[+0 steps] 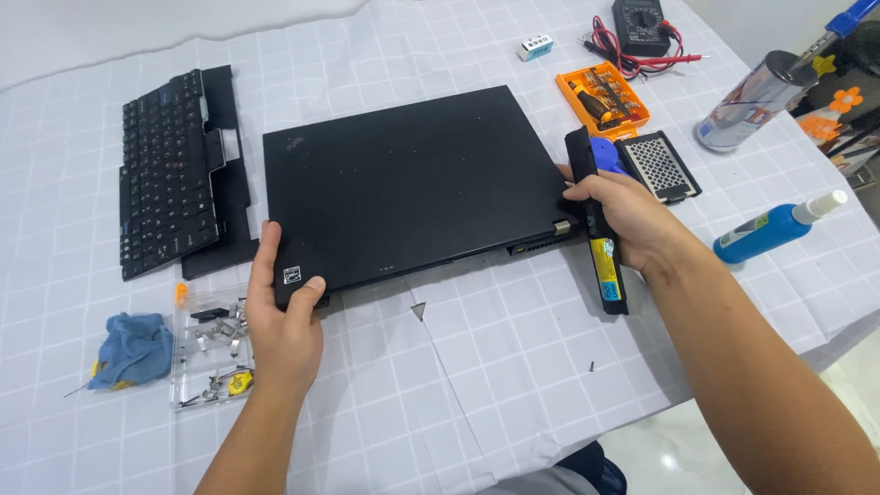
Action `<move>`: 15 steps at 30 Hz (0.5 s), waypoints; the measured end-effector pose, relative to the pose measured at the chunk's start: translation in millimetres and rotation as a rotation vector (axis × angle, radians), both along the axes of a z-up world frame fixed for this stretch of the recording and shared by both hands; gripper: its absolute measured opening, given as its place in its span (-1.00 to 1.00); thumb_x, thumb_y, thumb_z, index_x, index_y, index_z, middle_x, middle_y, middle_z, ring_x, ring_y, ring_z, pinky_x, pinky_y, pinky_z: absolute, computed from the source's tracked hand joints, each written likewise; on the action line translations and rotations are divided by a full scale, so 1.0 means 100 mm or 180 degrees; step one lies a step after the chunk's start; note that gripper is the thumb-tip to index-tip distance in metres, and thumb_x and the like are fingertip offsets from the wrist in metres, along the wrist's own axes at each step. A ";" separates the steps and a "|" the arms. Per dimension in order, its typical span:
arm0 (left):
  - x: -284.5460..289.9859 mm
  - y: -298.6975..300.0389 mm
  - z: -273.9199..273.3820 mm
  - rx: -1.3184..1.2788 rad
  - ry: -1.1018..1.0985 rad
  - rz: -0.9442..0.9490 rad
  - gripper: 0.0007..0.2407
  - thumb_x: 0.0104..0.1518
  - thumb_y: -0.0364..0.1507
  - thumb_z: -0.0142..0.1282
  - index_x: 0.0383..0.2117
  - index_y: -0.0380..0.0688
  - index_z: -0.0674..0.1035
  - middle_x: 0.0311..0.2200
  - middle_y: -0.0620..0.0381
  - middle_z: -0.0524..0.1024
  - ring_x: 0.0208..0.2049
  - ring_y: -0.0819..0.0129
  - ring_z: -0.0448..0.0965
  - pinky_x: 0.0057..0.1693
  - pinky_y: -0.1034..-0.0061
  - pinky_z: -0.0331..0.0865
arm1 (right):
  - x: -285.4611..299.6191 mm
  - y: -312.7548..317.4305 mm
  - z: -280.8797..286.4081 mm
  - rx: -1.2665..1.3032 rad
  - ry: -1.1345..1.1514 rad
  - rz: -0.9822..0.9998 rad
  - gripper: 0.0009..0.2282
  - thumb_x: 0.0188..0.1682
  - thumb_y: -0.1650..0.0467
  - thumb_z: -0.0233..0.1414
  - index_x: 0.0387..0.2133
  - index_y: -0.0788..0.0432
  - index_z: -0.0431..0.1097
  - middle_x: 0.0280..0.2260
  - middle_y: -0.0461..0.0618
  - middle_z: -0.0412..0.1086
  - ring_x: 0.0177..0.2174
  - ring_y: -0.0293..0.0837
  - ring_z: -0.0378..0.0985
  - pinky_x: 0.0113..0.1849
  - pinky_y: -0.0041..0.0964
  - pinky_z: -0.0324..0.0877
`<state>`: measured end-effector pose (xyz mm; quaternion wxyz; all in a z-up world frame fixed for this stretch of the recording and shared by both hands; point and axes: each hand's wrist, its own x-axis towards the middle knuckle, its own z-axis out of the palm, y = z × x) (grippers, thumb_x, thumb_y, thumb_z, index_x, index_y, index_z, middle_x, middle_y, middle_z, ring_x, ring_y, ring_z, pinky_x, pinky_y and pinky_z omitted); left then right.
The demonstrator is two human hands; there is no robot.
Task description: The person removes the battery from the back of a black laptop, then flips the device over to open the lid. They proceed to detach the front bezel from the laptop's base, exposing the internal components.
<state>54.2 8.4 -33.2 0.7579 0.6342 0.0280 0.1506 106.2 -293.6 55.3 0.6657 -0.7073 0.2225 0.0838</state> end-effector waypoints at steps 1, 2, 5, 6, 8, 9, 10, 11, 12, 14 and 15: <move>-0.01 0.00 0.00 0.0139 0.0033 -0.0013 -0.42 -0.02 -0.68 -0.09 0.24 -0.15 0.14 0.27 -0.13 0.07 0.23 0.27 0.15 0.30 0.53 0.09 | -0.01 0.01 0.00 0.0004 0.0020 -0.0017 -0.55 -0.27 0.45 -0.01 -0.01 0.17 0.37 -0.24 0.19 0.34 -0.20 0.00 0.36 -0.16 -0.18 0.26; -0.02 0.01 0.01 0.0279 0.0066 -0.0026 -0.42 -0.01 -0.68 -0.10 0.25 -0.14 0.13 0.30 -0.10 0.01 0.26 0.27 0.10 0.32 0.54 0.04 | -0.03 0.02 0.01 0.0007 0.0040 -0.0034 -0.55 -0.27 0.44 -0.01 -0.01 0.17 0.37 -0.23 0.18 0.34 -0.19 0.00 0.36 -0.16 -0.19 0.25; -0.04 -0.04 0.09 0.0505 0.0158 -0.0038 -0.43 0.02 -0.64 -0.10 0.25 -0.12 0.11 0.33 -0.04 -0.10 0.32 0.25 -0.06 0.36 0.48 -0.12 | -0.03 0.01 -0.01 -0.0105 0.0029 0.0039 -0.55 -0.26 0.44 -0.01 0.00 0.20 0.36 -0.20 0.21 0.33 -0.18 0.00 0.33 -0.15 -0.19 0.20; -0.06 -0.05 0.12 0.0502 0.0151 -0.0043 -0.43 0.02 -0.64 -0.10 0.25 -0.12 0.11 0.33 -0.04 -0.10 0.32 0.25 -0.06 0.36 0.48 -0.12 | -0.04 0.01 -0.01 -0.0108 0.0023 0.0033 -0.55 -0.26 0.44 -0.01 0.00 0.20 0.36 -0.20 0.21 0.33 -0.18 0.00 0.33 -0.15 -0.19 0.20; -0.07 -0.08 0.20 0.0887 0.0307 -0.0038 -0.43 0.01 -0.62 -0.07 0.25 -0.13 0.14 0.33 -0.06 -0.12 0.35 0.16 -0.17 0.38 0.40 -0.28 | -0.05 0.00 0.00 -0.0215 0.0114 0.0052 -0.54 -0.26 0.43 -0.01 0.02 0.18 0.35 -0.19 0.22 0.32 -0.17 0.00 0.33 -0.18 -0.20 0.17; -0.07 -0.09 0.22 0.0882 0.0299 -0.0041 -0.43 0.01 -0.62 -0.07 0.25 -0.13 0.14 0.33 -0.06 -0.12 0.35 0.16 -0.17 0.38 0.40 -0.28 | -0.05 0.00 0.02 -0.0220 0.0106 0.0048 -0.54 -0.26 0.43 -0.01 0.02 0.18 0.35 -0.19 0.22 0.32 -0.17 0.00 0.33 -0.18 -0.20 0.17; -0.08 -0.10 0.25 0.0941 0.0419 -0.0054 -0.43 0.01 -0.63 -0.08 0.25 -0.13 0.13 0.33 -0.08 -0.12 0.35 0.13 -0.18 0.37 0.38 -0.30 | -0.06 0.00 0.04 -0.0181 0.0160 0.0030 -0.56 -0.25 0.43 -0.02 -0.01 0.18 0.36 -0.24 0.19 0.32 -0.22 -0.03 0.31 -0.22 -0.21 0.14; -0.08 -0.11 0.28 0.0999 0.0541 -0.0063 -0.42 0.01 -0.64 -0.09 0.26 -0.12 0.12 0.34 -0.11 -0.13 0.35 0.09 -0.20 0.37 0.36 -0.32 | -0.06 0.00 0.06 -0.0141 0.0215 0.0017 -0.58 -0.25 0.43 -0.02 -0.04 0.19 0.38 -0.28 0.16 0.31 -0.27 -0.05 0.29 -0.26 -0.21 0.10; -0.07 -0.11 0.27 0.0995 0.0536 -0.0061 -0.42 0.01 -0.64 -0.09 0.26 -0.12 0.12 0.34 -0.11 -0.13 0.35 0.09 -0.20 0.37 0.36 -0.32 | -0.07 0.00 0.07 -0.0146 0.0210 0.0018 -0.58 -0.25 0.43 -0.02 -0.04 0.19 0.38 -0.28 0.16 0.31 -0.27 -0.05 0.29 -0.26 -0.21 0.10; -0.05 -0.10 0.27 0.1232 0.0759 -0.0147 -0.40 -0.01 -0.67 -0.04 0.26 -0.08 0.15 0.34 -0.13 -0.14 0.34 0.04 -0.22 0.36 0.28 -0.33 | -0.08 0.02 0.09 -0.0078 0.0197 -0.0043 -0.58 -0.26 0.42 -0.04 -0.05 0.21 0.38 -0.30 0.10 0.29 -0.28 -0.09 0.24 -0.24 -0.22 0.10; -0.06 -0.12 0.32 0.1235 0.0745 -0.0139 -0.40 -0.01 -0.67 -0.04 0.26 -0.08 0.15 0.34 -0.13 -0.14 0.34 0.04 -0.22 0.36 0.28 -0.33 | -0.11 0.06 0.17 -0.0075 0.0182 -0.0038 -0.58 -0.26 0.42 -0.04 -0.05 0.21 0.38 -0.30 0.10 0.29 -0.28 -0.09 0.24 -0.24 -0.22 0.10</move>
